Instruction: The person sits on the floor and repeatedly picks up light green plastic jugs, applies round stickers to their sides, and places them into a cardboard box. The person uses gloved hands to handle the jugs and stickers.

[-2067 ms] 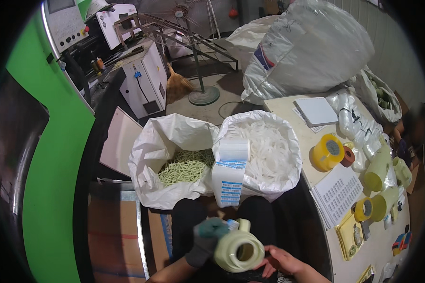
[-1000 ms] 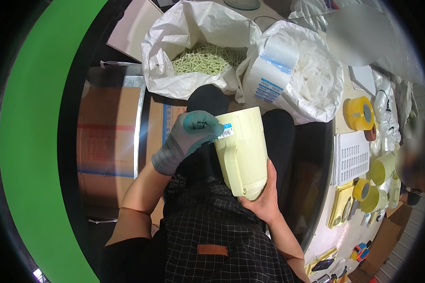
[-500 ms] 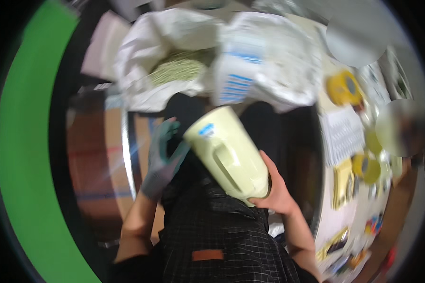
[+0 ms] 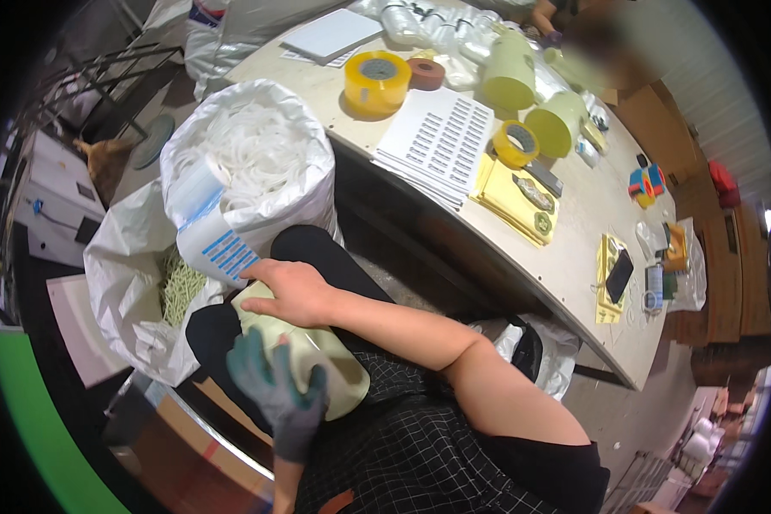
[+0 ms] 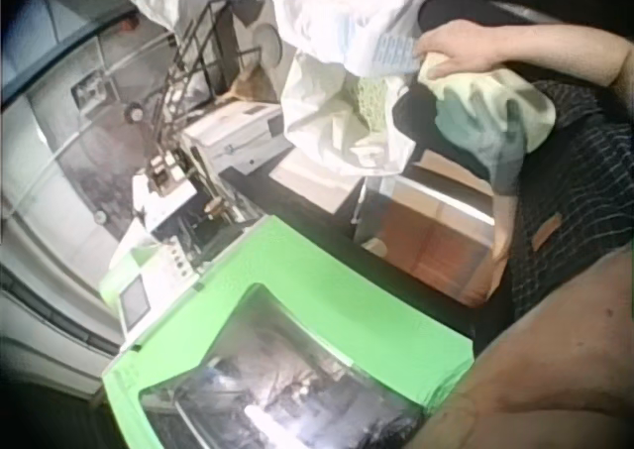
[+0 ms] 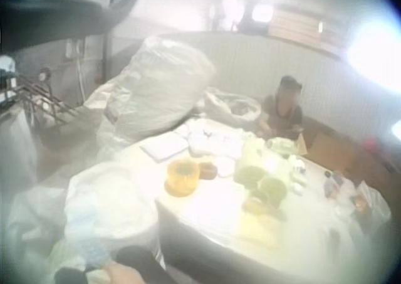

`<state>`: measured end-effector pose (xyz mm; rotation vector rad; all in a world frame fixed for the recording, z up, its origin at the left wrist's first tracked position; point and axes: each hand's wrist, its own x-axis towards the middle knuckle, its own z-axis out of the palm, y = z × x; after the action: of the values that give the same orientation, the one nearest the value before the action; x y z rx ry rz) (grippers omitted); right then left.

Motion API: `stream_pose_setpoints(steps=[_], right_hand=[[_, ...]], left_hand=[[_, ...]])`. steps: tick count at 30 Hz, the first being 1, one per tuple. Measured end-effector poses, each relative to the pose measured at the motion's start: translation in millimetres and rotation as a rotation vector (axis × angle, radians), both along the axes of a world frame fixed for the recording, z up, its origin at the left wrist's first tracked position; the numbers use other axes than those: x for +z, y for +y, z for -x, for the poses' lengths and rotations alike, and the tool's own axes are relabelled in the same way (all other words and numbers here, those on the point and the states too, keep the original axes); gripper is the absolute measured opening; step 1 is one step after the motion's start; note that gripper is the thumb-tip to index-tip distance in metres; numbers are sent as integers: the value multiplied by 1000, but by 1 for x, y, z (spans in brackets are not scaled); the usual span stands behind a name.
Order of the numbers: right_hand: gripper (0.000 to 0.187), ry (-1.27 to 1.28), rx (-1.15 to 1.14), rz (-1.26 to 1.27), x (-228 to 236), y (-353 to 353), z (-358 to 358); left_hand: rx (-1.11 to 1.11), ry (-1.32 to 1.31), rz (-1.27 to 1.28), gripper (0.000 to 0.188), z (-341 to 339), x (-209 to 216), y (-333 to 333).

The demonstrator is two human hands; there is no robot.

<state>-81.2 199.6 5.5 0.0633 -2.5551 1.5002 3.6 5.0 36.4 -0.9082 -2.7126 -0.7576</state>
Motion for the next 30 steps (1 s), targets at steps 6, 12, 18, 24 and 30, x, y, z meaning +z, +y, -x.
stream_pose_setpoints(steps=[6,12,18,24,30], right_hand=[[29,196,-735,-103,-6,196,-103],[31,-147,-946,-1040,-24,376,-210],[38,116,-998,-739,-19,362,-172],[37,-268,-992,-440,-21,353,-31],[34,-430,-1160,-650,-31,376,12]], left_hand=[[56,-123,0,75,36,-42,-12],[-139,68,52,66,76,-9,41],[-591,62,6,69,107,33,182],[-697,138,261,94,134,-64,333],[-679,81,338,96,137,-85,348]])
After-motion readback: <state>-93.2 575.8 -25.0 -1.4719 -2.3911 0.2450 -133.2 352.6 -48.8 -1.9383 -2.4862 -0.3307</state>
